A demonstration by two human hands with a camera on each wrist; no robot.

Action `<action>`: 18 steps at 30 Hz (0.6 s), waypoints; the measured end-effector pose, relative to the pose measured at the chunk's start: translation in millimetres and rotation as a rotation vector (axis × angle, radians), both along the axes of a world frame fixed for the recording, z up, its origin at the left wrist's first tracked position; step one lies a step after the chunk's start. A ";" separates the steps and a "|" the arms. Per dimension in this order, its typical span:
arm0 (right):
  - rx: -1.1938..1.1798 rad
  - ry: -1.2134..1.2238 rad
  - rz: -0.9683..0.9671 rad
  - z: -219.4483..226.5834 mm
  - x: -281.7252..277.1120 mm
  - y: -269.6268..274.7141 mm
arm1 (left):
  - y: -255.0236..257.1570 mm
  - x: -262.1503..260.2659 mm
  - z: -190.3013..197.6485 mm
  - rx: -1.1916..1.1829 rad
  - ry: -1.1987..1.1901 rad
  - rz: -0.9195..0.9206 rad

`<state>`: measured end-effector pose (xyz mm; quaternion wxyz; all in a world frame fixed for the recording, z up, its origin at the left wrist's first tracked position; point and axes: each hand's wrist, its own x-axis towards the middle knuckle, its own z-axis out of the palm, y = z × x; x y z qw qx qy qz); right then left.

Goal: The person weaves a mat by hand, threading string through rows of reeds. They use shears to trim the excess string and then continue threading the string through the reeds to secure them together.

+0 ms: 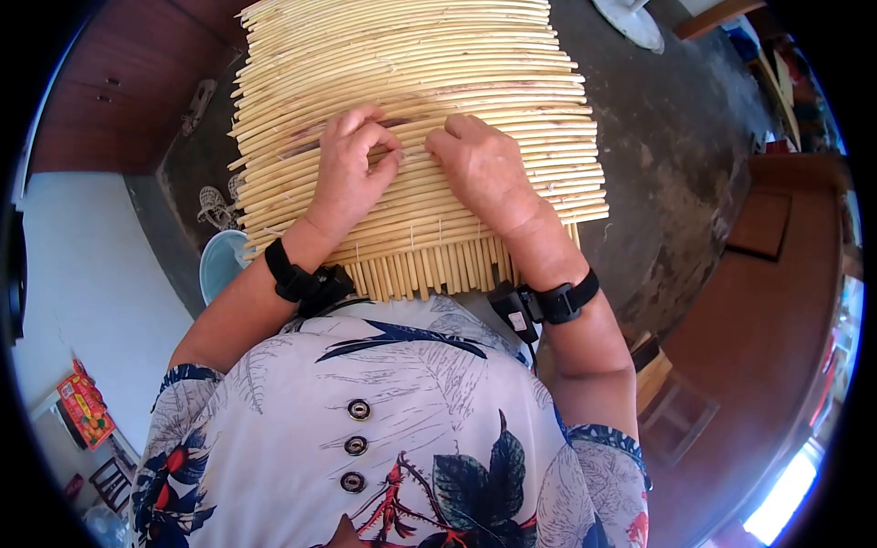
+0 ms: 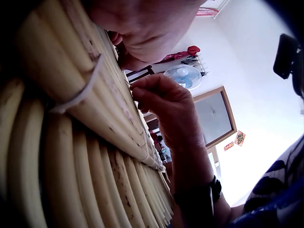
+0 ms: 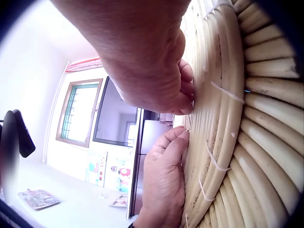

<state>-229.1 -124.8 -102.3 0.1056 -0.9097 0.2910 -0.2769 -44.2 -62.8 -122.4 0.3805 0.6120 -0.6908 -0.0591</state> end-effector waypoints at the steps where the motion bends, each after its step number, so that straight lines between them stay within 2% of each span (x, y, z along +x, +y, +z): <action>1: -0.004 -0.002 0.003 -0.6 0.0 -0.4 | -0.5 -0.4 1.2 0.002 -0.002 0.000; 5: -0.011 -0.024 -0.022 -2.3 2.9 -0.3 | -1.7 -1.3 4.4 0.032 0.076 0.018; 10: -0.167 -0.002 -0.011 -2.2 5.1 0.1 | -2.1 0.3 -2.6 -0.046 0.057 -0.009; 18: -0.128 0.006 -0.015 -4.9 4.6 2.3 | -0.7 -0.7 4.6 0.036 0.079 0.014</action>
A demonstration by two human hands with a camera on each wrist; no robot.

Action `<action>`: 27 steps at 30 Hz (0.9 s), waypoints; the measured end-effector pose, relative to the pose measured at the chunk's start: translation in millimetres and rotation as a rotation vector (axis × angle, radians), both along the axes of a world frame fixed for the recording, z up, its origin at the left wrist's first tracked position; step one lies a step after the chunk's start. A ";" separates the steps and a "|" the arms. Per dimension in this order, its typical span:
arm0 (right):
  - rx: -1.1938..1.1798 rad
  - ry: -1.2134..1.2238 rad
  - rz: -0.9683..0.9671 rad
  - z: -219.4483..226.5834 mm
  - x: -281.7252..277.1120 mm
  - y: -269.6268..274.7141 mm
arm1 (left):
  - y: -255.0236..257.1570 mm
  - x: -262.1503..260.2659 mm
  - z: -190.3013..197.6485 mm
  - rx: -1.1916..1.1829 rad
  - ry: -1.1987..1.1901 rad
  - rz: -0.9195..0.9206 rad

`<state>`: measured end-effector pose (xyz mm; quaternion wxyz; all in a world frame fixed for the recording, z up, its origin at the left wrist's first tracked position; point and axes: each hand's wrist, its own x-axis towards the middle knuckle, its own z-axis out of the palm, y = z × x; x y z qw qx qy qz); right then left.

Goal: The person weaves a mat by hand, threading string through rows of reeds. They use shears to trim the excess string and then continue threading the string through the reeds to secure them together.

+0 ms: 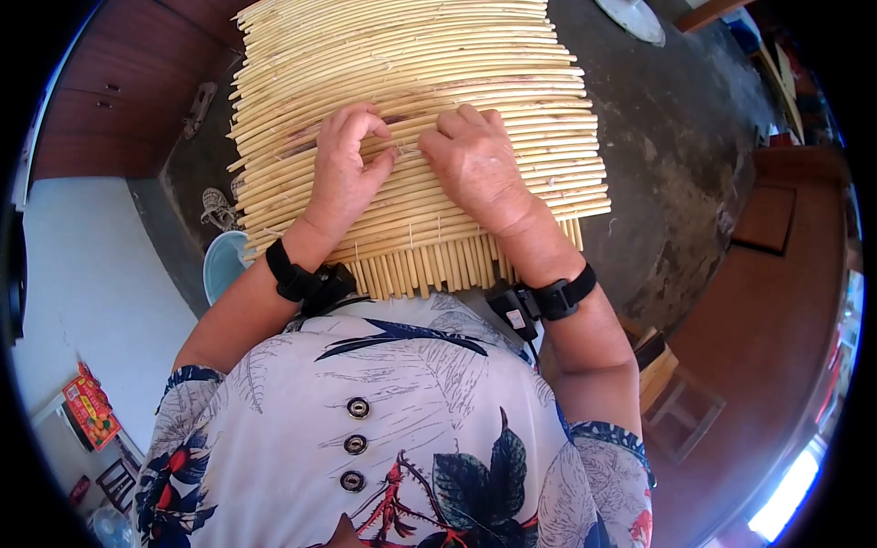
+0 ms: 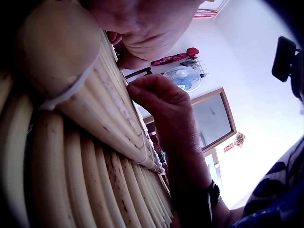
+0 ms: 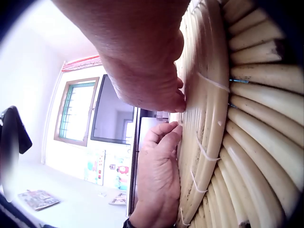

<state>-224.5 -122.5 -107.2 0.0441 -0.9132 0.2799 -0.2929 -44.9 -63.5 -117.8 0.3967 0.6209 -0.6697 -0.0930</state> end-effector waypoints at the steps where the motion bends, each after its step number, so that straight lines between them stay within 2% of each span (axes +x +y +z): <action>1: 0.008 -0.009 0.003 0.6 -0.7 -0.3 | 0.2 0.1 -0.1 0.000 0.000 0.001; 14: 0.035 0.010 0.017 3.1 -0.4 -1.0 | -1.2 -1.8 -0.4 -0.015 -0.035 0.022; 27: 0.087 -0.085 0.060 -4.6 0.8 -7.2 | -1.6 1.2 1.0 -0.004 -0.016 -0.010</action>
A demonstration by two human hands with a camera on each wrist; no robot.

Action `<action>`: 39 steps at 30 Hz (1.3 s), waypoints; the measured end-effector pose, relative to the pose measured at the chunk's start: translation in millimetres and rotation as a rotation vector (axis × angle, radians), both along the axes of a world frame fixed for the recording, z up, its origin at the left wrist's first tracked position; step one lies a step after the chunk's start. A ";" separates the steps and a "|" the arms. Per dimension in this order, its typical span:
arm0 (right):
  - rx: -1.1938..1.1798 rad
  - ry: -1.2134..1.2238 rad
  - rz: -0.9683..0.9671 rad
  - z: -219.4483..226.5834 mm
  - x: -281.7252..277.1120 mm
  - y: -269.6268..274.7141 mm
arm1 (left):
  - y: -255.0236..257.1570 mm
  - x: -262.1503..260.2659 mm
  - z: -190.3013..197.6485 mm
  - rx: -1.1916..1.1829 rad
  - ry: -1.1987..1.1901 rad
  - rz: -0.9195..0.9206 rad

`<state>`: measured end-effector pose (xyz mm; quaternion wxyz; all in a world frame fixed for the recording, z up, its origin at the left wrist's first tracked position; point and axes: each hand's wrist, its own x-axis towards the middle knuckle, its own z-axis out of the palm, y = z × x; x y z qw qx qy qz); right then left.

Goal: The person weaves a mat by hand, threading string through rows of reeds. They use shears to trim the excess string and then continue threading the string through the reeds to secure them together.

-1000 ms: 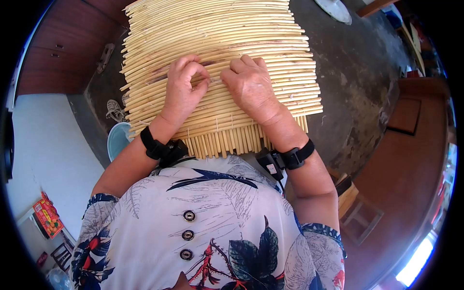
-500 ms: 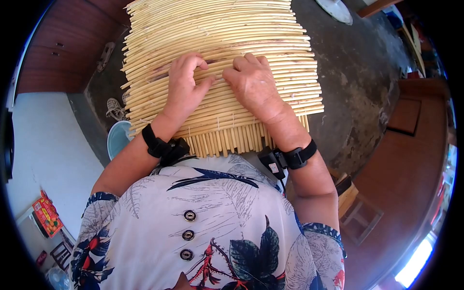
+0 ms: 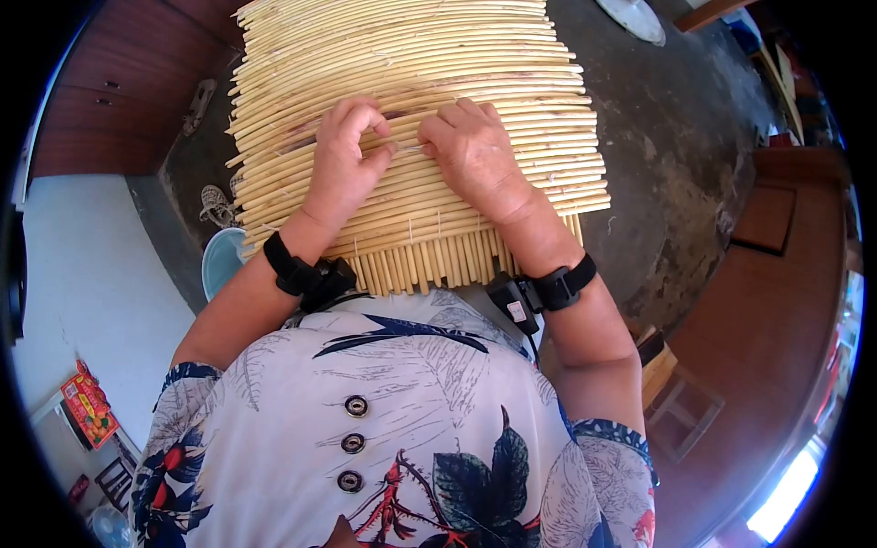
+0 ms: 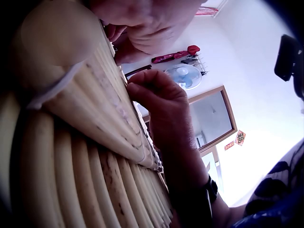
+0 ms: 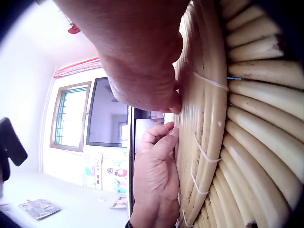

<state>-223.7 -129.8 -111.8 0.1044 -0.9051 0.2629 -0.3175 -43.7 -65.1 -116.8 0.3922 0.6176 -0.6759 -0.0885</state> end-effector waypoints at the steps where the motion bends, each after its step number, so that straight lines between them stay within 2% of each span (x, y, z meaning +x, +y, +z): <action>1: 0.004 -0.015 0.009 -0.5 0.0 -0.1 | -0.9 1.1 -0.6 0.000 -0.001 -0.001; 13: -0.063 -0.005 -0.024 -7.7 2.9 5.5 | -3.5 6.7 -2.7 0.074 0.106 -0.010; 21: -0.074 0.042 -0.060 -11.3 2.4 8.6 | -3.2 3.5 -10.4 -0.108 0.075 -0.004; 24: -0.096 0.057 -0.073 -11.7 2.4 9.3 | -0.3 4.8 -9.1 -0.018 0.027 -0.025; 29: -0.129 0.047 -0.081 -13.1 0.8 10.0 | -1.0 3.8 -8.7 -0.034 -0.010 -0.026; 35: -0.177 0.089 -0.012 -7.1 -2.9 7.9 | -1.5 2.3 -6.2 -0.019 -0.028 -0.016; 39: -0.322 0.190 0.107 9.6 -4.1 3.0 | -1.6 2.3 -4.8 0.032 -0.028 -0.011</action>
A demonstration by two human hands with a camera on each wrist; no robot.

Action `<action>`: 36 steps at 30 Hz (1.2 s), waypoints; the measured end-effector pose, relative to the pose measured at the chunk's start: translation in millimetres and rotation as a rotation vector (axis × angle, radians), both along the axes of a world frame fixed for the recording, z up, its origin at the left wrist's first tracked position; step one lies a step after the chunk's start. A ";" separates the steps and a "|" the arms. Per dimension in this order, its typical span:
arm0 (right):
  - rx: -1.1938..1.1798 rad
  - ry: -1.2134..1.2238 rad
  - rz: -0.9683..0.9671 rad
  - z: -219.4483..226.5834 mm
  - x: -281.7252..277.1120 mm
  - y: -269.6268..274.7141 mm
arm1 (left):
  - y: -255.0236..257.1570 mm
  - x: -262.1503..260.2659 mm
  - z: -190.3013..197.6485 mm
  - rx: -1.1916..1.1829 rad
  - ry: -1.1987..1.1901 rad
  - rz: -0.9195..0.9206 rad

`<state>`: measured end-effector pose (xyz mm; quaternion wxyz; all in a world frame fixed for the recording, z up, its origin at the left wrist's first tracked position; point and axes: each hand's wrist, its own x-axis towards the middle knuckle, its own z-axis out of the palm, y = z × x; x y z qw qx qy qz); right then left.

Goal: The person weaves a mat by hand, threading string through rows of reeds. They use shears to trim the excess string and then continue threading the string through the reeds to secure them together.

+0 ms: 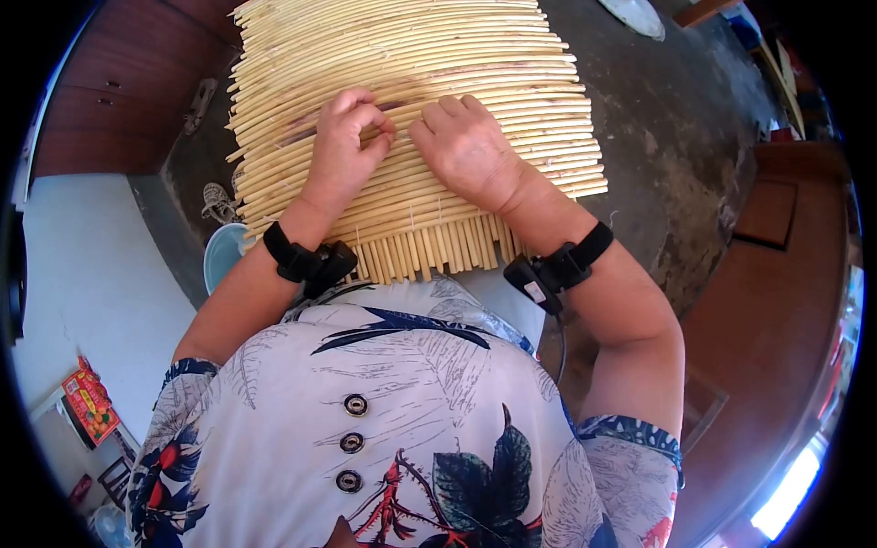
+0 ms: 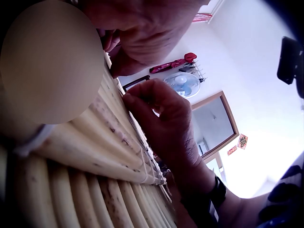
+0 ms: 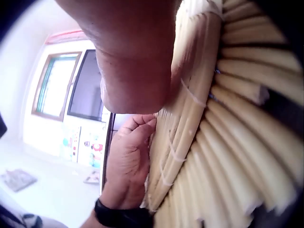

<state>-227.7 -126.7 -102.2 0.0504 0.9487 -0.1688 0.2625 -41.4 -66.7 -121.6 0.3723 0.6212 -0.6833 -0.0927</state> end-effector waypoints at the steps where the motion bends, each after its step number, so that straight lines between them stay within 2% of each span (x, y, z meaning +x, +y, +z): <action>1: -0.038 0.018 0.050 2.9 -0.4 -0.6 | -0.1 0.0 0.1 -0.001 0.001 0.000; 8: -0.058 0.131 0.046 5.1 -0.4 -7.0 | -1.0 4.1 0.1 0.022 0.017 -0.019; 10: 0.082 0.102 0.060 3.6 -1.9 -10.9 | -1.1 4.0 1.3 0.033 0.029 -0.022; 20: 0.124 0.148 0.025 3.3 3.8 -15.1 | -0.9 5.2 2.0 0.073 0.041 -0.027; 31: 0.132 0.370 0.007 9.4 7.7 -16.9 | 0.6 5.4 -0.7 0.022 0.062 -0.034; 36: 0.123 0.303 0.003 9.4 3.5 -16.4 | -0.3 5.2 -3.0 -0.017 0.060 -0.035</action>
